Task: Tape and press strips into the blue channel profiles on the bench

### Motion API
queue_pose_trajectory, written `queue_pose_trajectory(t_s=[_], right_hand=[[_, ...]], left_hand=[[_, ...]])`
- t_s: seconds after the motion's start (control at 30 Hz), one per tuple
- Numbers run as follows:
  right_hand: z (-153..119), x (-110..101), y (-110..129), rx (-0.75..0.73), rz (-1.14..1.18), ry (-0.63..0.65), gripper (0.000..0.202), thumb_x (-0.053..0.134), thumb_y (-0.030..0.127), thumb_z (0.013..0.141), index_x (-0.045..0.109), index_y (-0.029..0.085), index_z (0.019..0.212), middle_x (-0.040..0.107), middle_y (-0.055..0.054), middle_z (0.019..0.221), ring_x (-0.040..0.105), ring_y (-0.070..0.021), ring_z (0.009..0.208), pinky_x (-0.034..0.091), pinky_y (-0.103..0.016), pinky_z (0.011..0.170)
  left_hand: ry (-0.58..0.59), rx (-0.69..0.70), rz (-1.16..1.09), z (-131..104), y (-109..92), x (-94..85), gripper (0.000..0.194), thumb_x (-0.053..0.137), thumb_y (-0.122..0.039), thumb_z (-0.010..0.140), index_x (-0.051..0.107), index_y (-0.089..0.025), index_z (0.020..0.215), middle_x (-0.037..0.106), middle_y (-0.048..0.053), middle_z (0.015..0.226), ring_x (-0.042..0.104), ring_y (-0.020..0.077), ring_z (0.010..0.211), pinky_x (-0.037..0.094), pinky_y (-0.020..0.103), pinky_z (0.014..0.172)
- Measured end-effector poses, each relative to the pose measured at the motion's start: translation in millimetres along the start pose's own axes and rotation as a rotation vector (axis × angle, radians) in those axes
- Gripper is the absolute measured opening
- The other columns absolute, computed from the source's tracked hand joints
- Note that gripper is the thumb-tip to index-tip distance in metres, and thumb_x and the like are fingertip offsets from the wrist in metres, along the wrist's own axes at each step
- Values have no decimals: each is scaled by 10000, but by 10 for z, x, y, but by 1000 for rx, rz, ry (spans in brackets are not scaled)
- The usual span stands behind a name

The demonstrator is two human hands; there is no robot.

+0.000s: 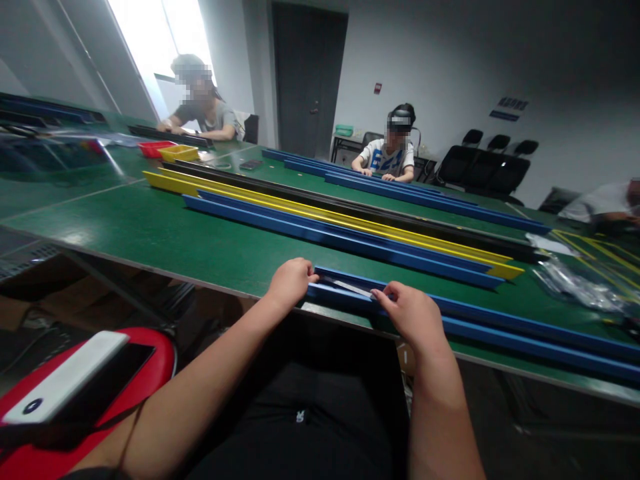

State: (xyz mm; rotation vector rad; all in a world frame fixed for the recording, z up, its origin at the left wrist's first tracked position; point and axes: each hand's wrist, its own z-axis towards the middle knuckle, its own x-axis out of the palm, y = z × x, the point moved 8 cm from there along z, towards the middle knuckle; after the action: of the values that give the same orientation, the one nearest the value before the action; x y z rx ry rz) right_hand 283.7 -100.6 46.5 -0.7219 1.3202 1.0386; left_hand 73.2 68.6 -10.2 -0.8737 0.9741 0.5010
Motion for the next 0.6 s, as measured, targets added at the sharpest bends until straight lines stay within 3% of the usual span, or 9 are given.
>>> queue_pose_trajectory(t_s=[0.23, 0.4, 0.6], right_hand=[[-6, -3, -11, -16, 40, 13, 432, 446, 640, 905, 705, 296, 870, 719, -8, 816, 584, -170, 684, 257, -276, 571], [-8, 1, -15, -27, 51, 16, 420, 447, 637, 906, 697, 304, 865, 712, 4, 801, 580, -169, 684, 267, -275, 577], [2, 8, -23, -29, 42, 16, 426, 440, 641, 907, 696, 303, 871, 709, -1, 795, 582, -168, 691, 260, -278, 575]], left_hand=[[-14, 11, -31, -6, -9, -23, 93, 698, -297, 799, 648, -219, 814, 676, 43, 861, 606, 200, 808, 399, 294, 697], [7, 12, -115, 9, -3, -23, 218, 694, -260, 796, 639, -244, 1006, 697, 27, 926, 618, 189, 824, 409, 281, 687], [121, 180, -98, 152, -66, 27, 102, 656, -206, 791, 665, -208, 892, 681, 41, 935, 614, 188, 879, 429, 265, 743]])
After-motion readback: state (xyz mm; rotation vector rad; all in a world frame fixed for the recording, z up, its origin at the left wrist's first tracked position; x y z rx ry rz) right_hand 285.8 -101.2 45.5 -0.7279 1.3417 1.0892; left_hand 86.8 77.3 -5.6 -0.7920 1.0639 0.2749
